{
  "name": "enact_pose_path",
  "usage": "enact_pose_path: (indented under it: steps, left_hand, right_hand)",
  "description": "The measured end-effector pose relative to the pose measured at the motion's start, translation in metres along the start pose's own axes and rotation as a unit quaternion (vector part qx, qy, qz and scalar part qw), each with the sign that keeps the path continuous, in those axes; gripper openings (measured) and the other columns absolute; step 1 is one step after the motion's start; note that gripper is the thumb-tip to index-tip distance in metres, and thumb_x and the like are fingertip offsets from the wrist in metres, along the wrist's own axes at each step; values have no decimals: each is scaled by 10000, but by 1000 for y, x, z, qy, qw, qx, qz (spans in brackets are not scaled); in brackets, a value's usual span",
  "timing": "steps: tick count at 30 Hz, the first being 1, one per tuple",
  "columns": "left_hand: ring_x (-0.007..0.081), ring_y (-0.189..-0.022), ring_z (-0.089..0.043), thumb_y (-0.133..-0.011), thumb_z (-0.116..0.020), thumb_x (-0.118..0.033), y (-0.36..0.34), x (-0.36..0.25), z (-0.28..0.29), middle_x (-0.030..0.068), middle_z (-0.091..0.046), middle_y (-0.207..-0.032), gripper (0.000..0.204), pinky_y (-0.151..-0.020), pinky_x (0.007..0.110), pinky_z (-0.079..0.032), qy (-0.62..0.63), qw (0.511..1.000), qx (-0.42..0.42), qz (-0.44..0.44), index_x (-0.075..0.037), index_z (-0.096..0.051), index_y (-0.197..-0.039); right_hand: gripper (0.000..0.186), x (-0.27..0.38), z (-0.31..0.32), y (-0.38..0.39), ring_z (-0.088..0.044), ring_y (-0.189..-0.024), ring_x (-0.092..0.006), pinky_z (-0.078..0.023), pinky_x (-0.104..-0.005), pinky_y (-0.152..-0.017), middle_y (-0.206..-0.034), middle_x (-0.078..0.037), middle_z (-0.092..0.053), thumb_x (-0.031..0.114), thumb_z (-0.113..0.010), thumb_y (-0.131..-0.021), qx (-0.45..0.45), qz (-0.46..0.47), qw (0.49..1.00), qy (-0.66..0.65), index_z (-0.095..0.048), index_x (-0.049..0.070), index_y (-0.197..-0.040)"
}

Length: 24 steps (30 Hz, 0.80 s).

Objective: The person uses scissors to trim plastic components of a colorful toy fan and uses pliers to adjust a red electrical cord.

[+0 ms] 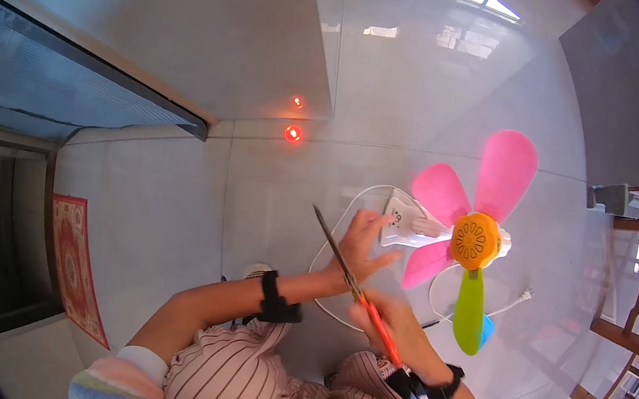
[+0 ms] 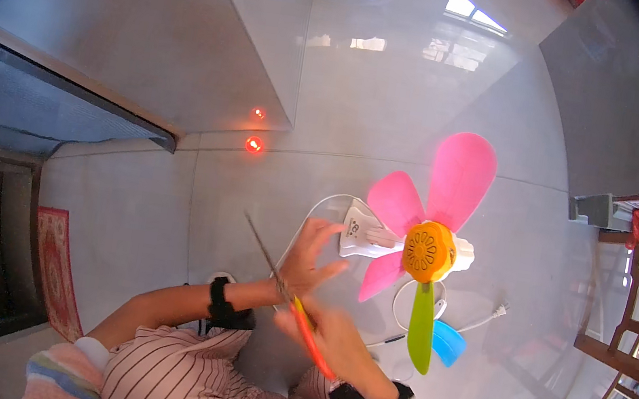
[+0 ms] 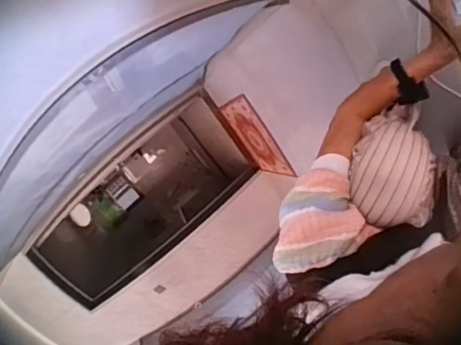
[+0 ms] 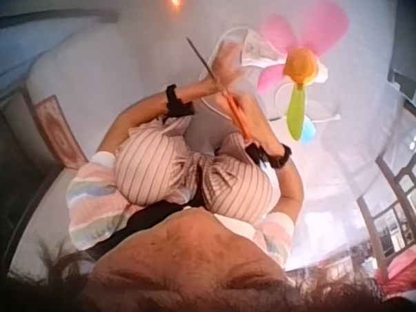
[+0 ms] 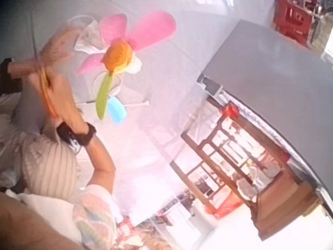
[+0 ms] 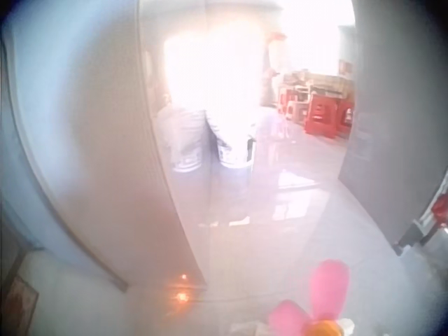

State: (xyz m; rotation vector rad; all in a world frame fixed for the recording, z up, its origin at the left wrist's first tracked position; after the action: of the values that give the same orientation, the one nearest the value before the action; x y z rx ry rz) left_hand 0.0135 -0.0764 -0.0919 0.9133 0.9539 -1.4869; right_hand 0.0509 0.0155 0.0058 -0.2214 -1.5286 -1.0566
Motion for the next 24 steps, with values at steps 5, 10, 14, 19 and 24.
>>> enact_pose_path:
  steps: [5,10,14,19,24]
  left_hand:
    - [172,-843,-551,-887,-486,-261,61,104,54,56,-583,-900,338,-744,311,-452,199,948,43,246,-33,-477,-1137]
    - [165,-719,-566,-932,-354,-384,38,93,83,34,-587,-842,396,-685,288,-476,527,749,-98,389,-43,-502,-1070]
    - [149,-614,-574,-930,-379,-380,9,91,94,40,-581,-795,355,-540,242,-475,621,700,16,353,-65,-538,-977]
    - [72,-519,-487,-913,-464,-287,-1,107,103,-25,-458,-650,215,-453,188,-412,497,782,-67,369,-81,-521,-886]
    - [55,-514,-477,-907,-478,-263,1,112,101,-41,-431,-630,196,-461,169,-414,499,774,-90,378,-78,-518,-854]
  right_hand:
    - [677,-30,-49,-96,-384,-375,-117,-326,-227,-383,-452,-7,-375,697,-225,-825,117,-54,942,-310,-415,80,-621]
    - [676,-42,-64,-152,-350,-359,-103,-310,-209,-363,-456,6,-366,716,-230,-807,142,-144,878,-433,-421,85,-655]
    - [674,-46,-75,-185,-319,-369,-76,-275,-197,-356,-476,29,-343,743,-231,-784,164,-121,847,-492,-413,103,-672]
    - [651,-39,-76,-200,-298,-358,-66,-246,-185,-343,-466,44,-310,732,-248,-790,172,-142,784,-579,-409,115,-658]
    - [637,-46,-82,-205,-282,-352,-55,-219,-169,-340,-460,46,-303,727,-270,-790,197,-146,766,-594,-402,119,-650]
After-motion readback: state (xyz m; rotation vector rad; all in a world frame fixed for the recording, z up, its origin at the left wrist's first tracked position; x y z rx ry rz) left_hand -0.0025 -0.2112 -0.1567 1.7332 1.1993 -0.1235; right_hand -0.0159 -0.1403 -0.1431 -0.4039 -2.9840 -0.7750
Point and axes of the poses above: each hand's wrist, its own y-axis away from the middle knuckle, its own z-axis out of the back of the hand, x = y × z, the point moved 5 cm from there along -y, towards the middle knuckle
